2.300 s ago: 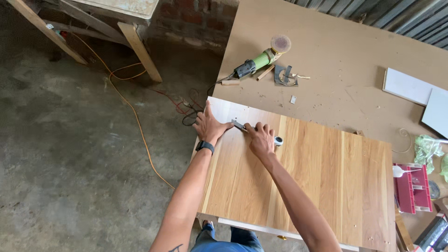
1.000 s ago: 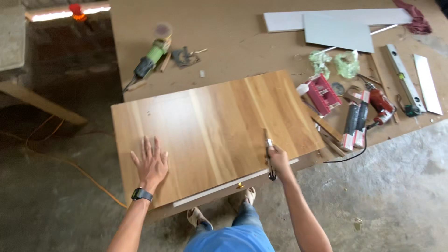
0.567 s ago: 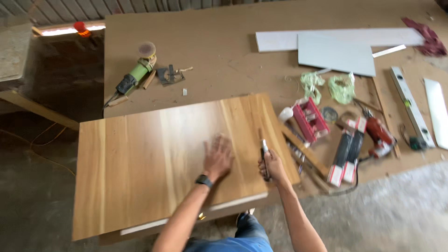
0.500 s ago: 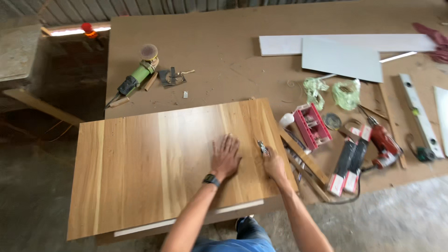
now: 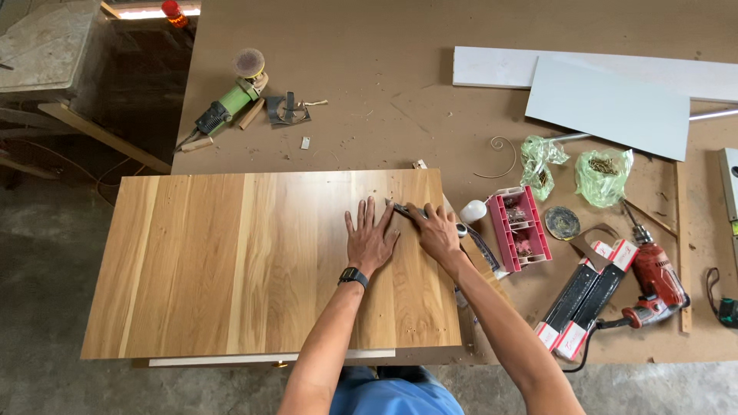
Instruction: The person trims the edges of a wood panel with a utility knife, clears debris from the work surface, and applies glue and small wood pieces to the panel's surface.
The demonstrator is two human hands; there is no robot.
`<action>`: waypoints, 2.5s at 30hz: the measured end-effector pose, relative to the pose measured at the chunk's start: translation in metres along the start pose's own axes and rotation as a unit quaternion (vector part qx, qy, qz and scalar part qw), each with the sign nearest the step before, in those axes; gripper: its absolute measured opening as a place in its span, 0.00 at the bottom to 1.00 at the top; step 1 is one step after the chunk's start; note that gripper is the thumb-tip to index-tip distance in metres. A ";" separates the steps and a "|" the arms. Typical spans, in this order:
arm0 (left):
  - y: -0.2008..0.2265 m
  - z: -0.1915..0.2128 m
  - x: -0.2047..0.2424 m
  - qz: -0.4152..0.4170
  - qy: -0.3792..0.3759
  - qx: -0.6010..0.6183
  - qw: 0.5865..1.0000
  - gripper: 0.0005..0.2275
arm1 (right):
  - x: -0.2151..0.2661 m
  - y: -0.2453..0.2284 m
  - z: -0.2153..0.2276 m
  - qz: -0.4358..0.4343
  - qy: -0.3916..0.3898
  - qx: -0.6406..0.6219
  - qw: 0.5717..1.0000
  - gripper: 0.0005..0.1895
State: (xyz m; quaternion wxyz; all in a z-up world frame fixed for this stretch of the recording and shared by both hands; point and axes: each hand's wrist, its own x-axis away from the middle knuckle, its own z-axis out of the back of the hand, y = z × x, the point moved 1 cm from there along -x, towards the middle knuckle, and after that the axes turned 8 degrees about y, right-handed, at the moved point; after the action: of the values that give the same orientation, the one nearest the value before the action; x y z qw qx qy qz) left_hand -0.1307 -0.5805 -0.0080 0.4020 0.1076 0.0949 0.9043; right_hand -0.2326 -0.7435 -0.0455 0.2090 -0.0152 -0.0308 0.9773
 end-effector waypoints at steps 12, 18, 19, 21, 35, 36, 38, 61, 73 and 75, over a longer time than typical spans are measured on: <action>0.000 -0.008 -0.026 0.038 0.012 0.008 0.999 0.25 | -0.025 -0.004 0.003 -0.037 -0.020 0.006 0.999 0.29; -0.006 -0.007 -0.020 0.017 -0.004 0.001 1.000 0.25 | -0.012 -0.009 0.013 -0.054 -0.034 -0.013 0.998 0.29; -0.004 -0.002 -0.021 0.016 -0.008 0.002 1.000 0.25 | -0.015 -0.009 0.015 -0.056 -0.037 -0.013 0.998 0.29; 0.000 0.005 -0.021 0.012 -0.002 -0.010 1.000 0.25 | -0.017 -0.009 0.017 -0.051 -0.023 -0.006 0.998 0.27; -0.027 -0.006 0.125 -0.046 -0.037 -0.015 0.998 0.37 | 0.036 -0.024 0.008 -0.068 0.014 -0.016 0.997 0.34; -0.029 -0.004 0.138 -0.034 -0.067 -0.006 0.997 0.39 | 0.049 -0.026 0.009 -0.066 0.008 -0.026 0.997 0.34; -0.031 -0.003 0.148 -0.026 -0.065 -0.006 0.998 0.43 | 0.075 -0.025 0.007 -0.074 -0.003 -0.040 0.996 0.35; -0.024 -0.035 0.218 0.113 -0.018 0.070 0.991 0.40 | 0.242 -0.098 -0.016 -0.033 -0.009 -0.019 0.999 0.38; -0.024 -0.036 0.211 0.134 -0.048 0.053 0.988 0.43 | 0.242 -0.074 -0.004 0.037 -0.013 0.011 0.999 0.35; -0.021 -0.034 0.211 0.139 -0.044 0.044 0.988 0.43 | 0.237 -0.066 0.000 0.070 -0.013 0.020 0.997 0.41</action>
State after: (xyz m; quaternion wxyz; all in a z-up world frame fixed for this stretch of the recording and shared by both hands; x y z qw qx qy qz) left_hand -0.2632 -0.4116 -0.0214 0.2715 0.1773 0.1006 0.9406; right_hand -0.4221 -0.5864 -0.0450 0.1402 -0.0002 -0.0126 0.9900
